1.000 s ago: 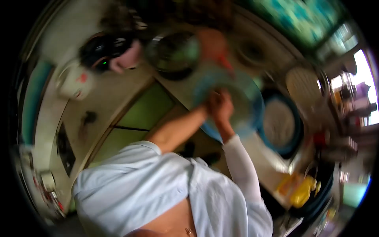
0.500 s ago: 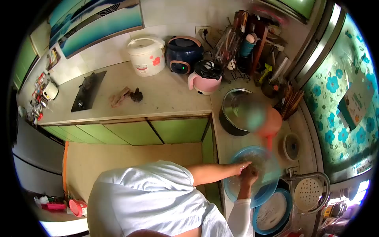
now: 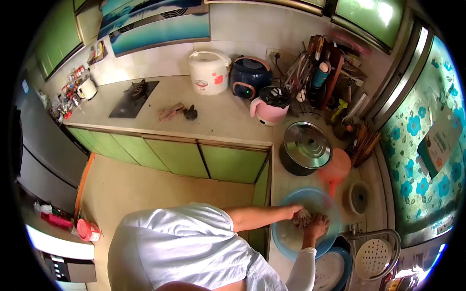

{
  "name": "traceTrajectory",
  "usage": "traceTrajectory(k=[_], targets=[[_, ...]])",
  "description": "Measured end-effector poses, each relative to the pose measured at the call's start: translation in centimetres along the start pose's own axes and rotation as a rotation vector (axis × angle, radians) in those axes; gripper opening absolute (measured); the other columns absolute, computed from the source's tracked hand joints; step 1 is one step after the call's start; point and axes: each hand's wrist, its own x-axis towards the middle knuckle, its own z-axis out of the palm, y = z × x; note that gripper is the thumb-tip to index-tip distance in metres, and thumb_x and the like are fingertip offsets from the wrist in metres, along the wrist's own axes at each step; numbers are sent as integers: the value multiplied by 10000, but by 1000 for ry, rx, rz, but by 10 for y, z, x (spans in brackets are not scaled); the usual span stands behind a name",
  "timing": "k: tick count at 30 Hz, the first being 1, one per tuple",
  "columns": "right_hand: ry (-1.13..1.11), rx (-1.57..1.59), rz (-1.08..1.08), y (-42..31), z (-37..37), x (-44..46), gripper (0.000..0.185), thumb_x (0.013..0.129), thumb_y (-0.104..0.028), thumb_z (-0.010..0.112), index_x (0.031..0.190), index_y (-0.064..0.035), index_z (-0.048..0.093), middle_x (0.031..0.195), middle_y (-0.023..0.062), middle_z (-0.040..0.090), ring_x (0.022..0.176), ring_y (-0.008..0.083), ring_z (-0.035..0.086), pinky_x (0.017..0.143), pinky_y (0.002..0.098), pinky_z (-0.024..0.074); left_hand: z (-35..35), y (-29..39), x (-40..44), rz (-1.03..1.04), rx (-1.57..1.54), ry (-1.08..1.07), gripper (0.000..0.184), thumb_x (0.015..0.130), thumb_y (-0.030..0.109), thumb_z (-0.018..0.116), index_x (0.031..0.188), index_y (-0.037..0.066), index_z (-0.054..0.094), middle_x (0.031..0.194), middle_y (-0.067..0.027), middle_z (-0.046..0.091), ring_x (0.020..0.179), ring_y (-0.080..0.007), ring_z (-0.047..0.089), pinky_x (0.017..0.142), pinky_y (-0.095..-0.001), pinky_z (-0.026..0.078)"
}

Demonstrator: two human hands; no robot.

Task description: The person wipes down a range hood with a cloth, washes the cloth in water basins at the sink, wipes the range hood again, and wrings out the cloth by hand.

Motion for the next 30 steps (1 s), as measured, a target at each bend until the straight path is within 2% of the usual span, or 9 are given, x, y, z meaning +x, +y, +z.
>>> traceTrajectory(k=[4, 7, 10, 14, 16, 20, 24, 26, 30], targets=[[243, 673, 344, 0, 42, -22, 383, 776, -253, 538, 1106, -67, 482, 985, 147, 549, 834, 291, 523, 736, 377, 419, -5, -6, 4, 272, 155, 147, 155, 814, 206, 454, 797, 80, 543, 712, -71, 570, 637, -190, 562, 472, -328, 463], [-100, 1383, 558, -30, 43, -11, 259, 766, -152, 553, 959, 18, 528, 813, 110, 576, 659, 156, 531, 575, 275, 435, -1, -3, -6, 144, -92, 150, 162, 815, 211, 455, 808, 77, 547, 726, -80, 571, 647, -197, 565, 484, -326, 467], [10, 972, 133, -75, -41, -8, 206, 767, -155, 553, 871, 22, 558, 705, 89, 576, 586, 144, 520, 527, 287, 432, -8, 23, -42, -69, 160, -609, 170, 792, 209, 485, 810, 48, 538, 734, -108, 570, 616, -239, 543, 507, -346, 441], [282, 654, 102, -85, -40, -5, 186, 756, -187, 531, 792, -7, 562, 683, 166, 583, 589, 298, 558, 536, 366, 435, 9, -6, -15, -68, -22, -231, 172, 801, 213, 481, 825, 55, 544, 777, -96, 571, 652, -227, 551, 537, -343, 458], [110, 576, 254, -62, -21, 4, 258, 775, -268, 492, 773, -18, 552, 732, 214, 576, 635, 368, 546, 586, 418, 430, 11, -19, -2, -64, -98, -157, 173, 806, 215, 478, 832, 58, 546, 799, -90, 571, 669, -221, 556, 552, -342, 466], [-127, 227, 232, -2, 3, 11, 347, 770, -367, 479, 809, -29, 549, 794, 213, 581, 702, 346, 550, 630, 428, 428, -8, -30, 27, 93, -67, -133, 176, 813, 217, 478, 859, 63, 549, 840, -83, 570, 710, -210, 555, 588, -346, 474], [16, 91, 282, 13, 17, 5, 403, 753, -396, 514, 929, -34, 545, 904, 194, 576, 793, 322, 550, 703, 401, 431, -15, -12, 37, 302, 2, -75, 255, 809, 245, 501, 982, 60, 523, 888, -93, 556, 814, -192, 504, 643, -377, 439], [-120, 387, 342, -26, 10, -1, 399, 747, -306, 551, 998, 1, 507, 911, 182, 572, 787, 303, 555, 700, 362, 446, -9, -12, 37, 247, 132, 232, 308, 801, 312, 511, 988, 68, 510, 839, -91, 547, 794, -179, 504, 604, -356, 431], [-66, 1081, 172, -39, 25, -2, 345, 736, -202, 588, 990, 22, 523, 852, 168, 574, 731, 273, 553, 673, 331, 453, -7, -8, 23, 185, 249, 142, 383, 793, 391, 507, 1000, 70, 507, 852, -89, 534, 768, -174, 504, 584, -334, 421]])
